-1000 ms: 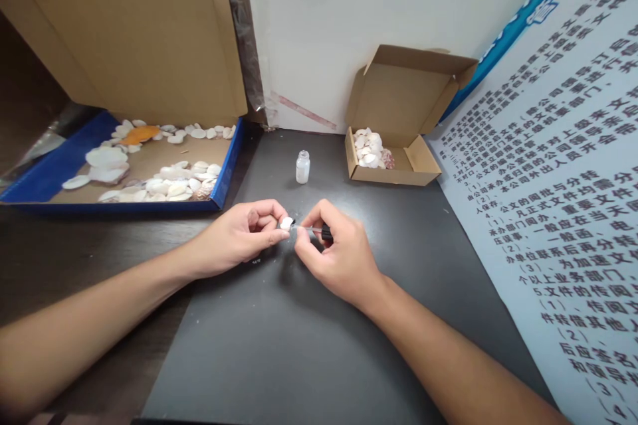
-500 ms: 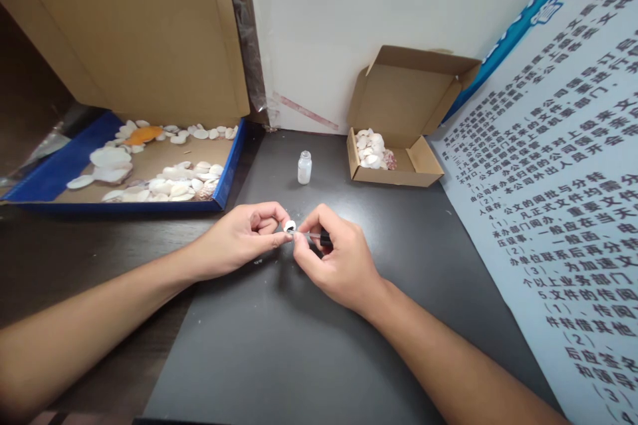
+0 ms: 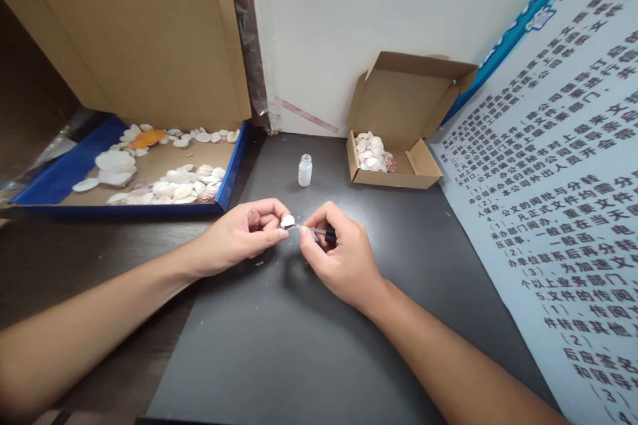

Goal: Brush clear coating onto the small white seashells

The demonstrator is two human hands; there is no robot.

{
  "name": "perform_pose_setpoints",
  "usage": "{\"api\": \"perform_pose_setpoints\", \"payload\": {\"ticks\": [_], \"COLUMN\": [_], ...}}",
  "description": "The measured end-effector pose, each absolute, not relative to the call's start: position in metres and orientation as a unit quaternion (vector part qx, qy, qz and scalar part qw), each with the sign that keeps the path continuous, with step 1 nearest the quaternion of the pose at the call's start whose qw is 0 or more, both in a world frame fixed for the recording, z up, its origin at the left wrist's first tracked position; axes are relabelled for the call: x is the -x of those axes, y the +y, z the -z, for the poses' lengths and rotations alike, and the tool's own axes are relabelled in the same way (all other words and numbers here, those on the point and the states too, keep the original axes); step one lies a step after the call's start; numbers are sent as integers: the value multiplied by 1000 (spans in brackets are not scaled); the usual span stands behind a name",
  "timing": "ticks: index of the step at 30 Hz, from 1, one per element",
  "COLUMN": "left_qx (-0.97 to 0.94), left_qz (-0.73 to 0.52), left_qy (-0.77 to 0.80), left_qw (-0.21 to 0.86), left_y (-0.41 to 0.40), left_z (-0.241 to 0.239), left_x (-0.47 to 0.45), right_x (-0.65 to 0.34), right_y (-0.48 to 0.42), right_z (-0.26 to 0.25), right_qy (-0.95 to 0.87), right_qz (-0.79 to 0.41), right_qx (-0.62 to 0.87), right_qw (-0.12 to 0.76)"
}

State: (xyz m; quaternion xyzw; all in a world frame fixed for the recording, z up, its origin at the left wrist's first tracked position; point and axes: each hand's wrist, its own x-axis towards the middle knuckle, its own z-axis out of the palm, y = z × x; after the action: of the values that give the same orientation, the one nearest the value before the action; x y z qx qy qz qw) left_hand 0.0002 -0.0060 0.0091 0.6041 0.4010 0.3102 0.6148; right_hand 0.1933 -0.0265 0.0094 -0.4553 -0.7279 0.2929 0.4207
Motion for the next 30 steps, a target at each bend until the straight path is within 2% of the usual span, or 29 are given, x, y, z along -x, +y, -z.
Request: {"api": "perform_pose_setpoints", "payload": {"ticks": [15,30], "left_qx": [-587,-660], "left_qz": [-310,-328], "left_qy": [399,448], "left_qw": [633,506], "left_y": [-6,-13], "left_z": [-12,-10], "left_x": [1,-2], "right_x": [-196,-192], "right_y": [-22,-31], "right_z": [-10,-15], "right_qy": [-710,-726], "right_qz": [-257,-290], "right_qx": [496,448], "right_qw": [430,434]}}
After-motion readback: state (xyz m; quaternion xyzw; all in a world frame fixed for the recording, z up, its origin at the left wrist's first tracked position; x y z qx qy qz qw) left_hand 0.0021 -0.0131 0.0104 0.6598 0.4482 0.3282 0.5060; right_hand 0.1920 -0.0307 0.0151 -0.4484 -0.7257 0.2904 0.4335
